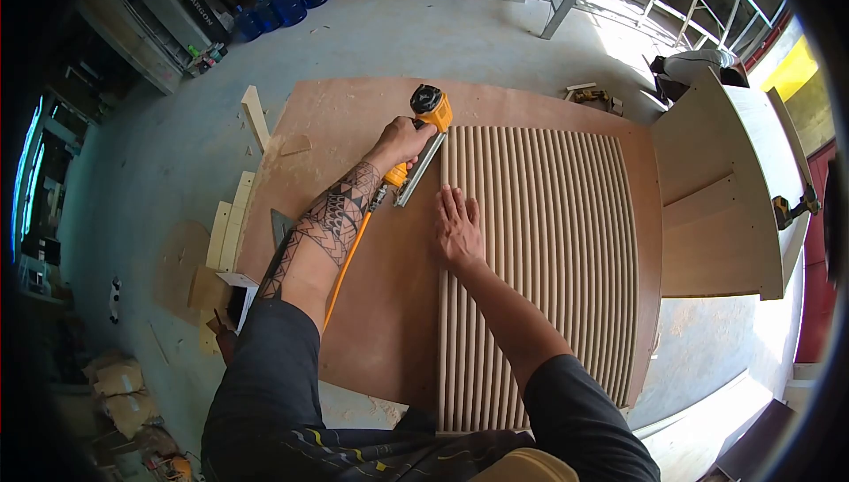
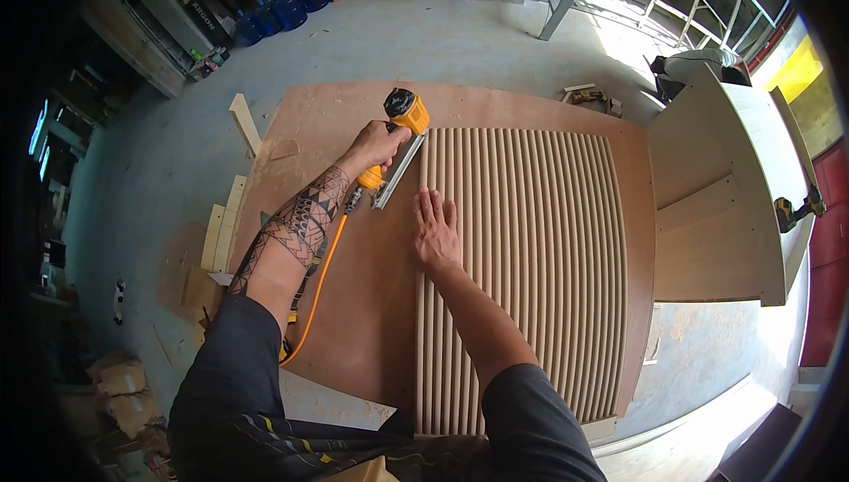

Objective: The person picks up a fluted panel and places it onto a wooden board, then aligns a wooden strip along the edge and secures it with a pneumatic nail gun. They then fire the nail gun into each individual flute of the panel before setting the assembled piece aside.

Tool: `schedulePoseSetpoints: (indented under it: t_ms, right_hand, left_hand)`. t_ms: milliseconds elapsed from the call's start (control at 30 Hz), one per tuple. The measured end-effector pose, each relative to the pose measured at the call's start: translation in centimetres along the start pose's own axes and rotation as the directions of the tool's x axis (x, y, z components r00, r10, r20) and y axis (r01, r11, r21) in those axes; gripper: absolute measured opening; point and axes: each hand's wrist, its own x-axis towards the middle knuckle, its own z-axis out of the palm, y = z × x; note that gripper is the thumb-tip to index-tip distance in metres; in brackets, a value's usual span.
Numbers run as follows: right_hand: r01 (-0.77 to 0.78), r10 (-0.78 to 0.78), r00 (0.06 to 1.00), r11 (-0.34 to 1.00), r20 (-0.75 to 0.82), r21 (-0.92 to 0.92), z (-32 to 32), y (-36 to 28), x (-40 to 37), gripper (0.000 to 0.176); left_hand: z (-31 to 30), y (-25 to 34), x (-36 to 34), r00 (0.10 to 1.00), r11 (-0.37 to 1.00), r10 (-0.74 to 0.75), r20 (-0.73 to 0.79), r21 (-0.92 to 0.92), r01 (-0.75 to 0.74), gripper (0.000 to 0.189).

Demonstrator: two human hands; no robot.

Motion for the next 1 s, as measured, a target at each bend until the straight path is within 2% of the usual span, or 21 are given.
schedulePoseSetpoints:
  t_ms: [300, 433, 500, 567, 633, 667, 700, 767, 833, 867, 933, 1000]
  right_hand:
    - [0.001, 0.0, 1.0, 0.998, 0.016, -0.069, -0.3, -0.4, -0.3, 0.064]
    - [0.001, 0.0, 1.0, 0.999, 0.013, -0.036, -0.3, -0.4, -0.3, 0.064]
    - [0.0, 0.001, 1.0, 0.999, 0.006, -0.033, -0.2, -0.5, -0.1, 0.064]
    - [-0.01, 0.01, 1.0, 0.999, 0.016, -0.033, 0.1, -0.4, 0.1, 0.064]
    - [0.007, -0.008, 1.0, 0.999, -0.022, -0.05, 0.4, -0.1, 0.0, 0.065]
    - [-0.004, 0.005, 0.998, 1.0, -0.057, 0.023, 0.3, -0.1, -0.1, 0.064]
    - [-0.011, 0.019, 0.996, 0.995, -0.091, 0.096, 0.1, -0.2, 0.0, 0.064]
    - [-0.018, 0.033, 0.992, 0.993, -0.118, 0.121, -0.1, -0.3, -0.6, 0.062]
    - [0.011, 0.029, 0.994, 0.934, -0.104, 0.356, -0.7, 0.2, -2.1, 0.061]
    - [-0.057, 0.056, 0.998, 0.964, 0.014, 0.259, -1.6, -0.2, -4.4, 0.062]
    - [-0.108, 0.128, 0.99, 0.952, -0.053, 0.288, -2.4, -2.8, -10.8, 0.063]
    - [-0.116, 0.127, 0.992, 0.952, -0.02, 0.284, -3.1, -4.9, -16.7, 0.065]
  left_hand:
    - [0.2, 0.2, 0.5, 1.0, 1.0, 0.012, 0.015, 0.015, -0.013, 0.058]
    - [0.1, 0.5, 0.9, 0.999, 1.0, -0.002, 0.033, 0.013, 0.002, 0.055]
    - [-0.1, 0.9, 0.6, 0.999, 1.0, -0.024, 0.021, 0.012, 0.024, 0.044]
    - [-0.2, 1.1, -0.4, 0.999, 0.999, -0.045, 0.031, 0.026, 0.044, 0.044]
    - [0.7, 0.2, -2.6, 0.999, 0.992, -0.014, -0.05, -0.125, 0.008, 0.052]
    - [0.9, -0.6, -3.7, 0.998, 0.98, 0.006, -0.065, -0.198, -0.019, 0.051]
    - [0.9, -1.4, -5.1, 0.998, 0.981, -0.009, -0.066, -0.193, -0.004, 0.051]
    - [0.9, -1.6, -8.5, 0.998, 0.971, 0.02, -0.054, -0.238, -0.032, 0.048]
    - [1.3, -1.7, -11.2, 0.999, 0.979, 0.016, -0.032, -0.203, -0.022, 0.045]
    - [1.5, -1.9, -12.6, 1.0, 0.987, 0.019, 0.004, -0.159, -0.018, 0.044]
    - [2.0, -2.7, -14.6, 0.998, 0.995, -0.001, 0.069, -0.097, 0.008, 0.042]
    - [2.8, -3.0, -16.4, 0.997, 0.994, -0.013, 0.07, -0.11, 0.02, 0.037]
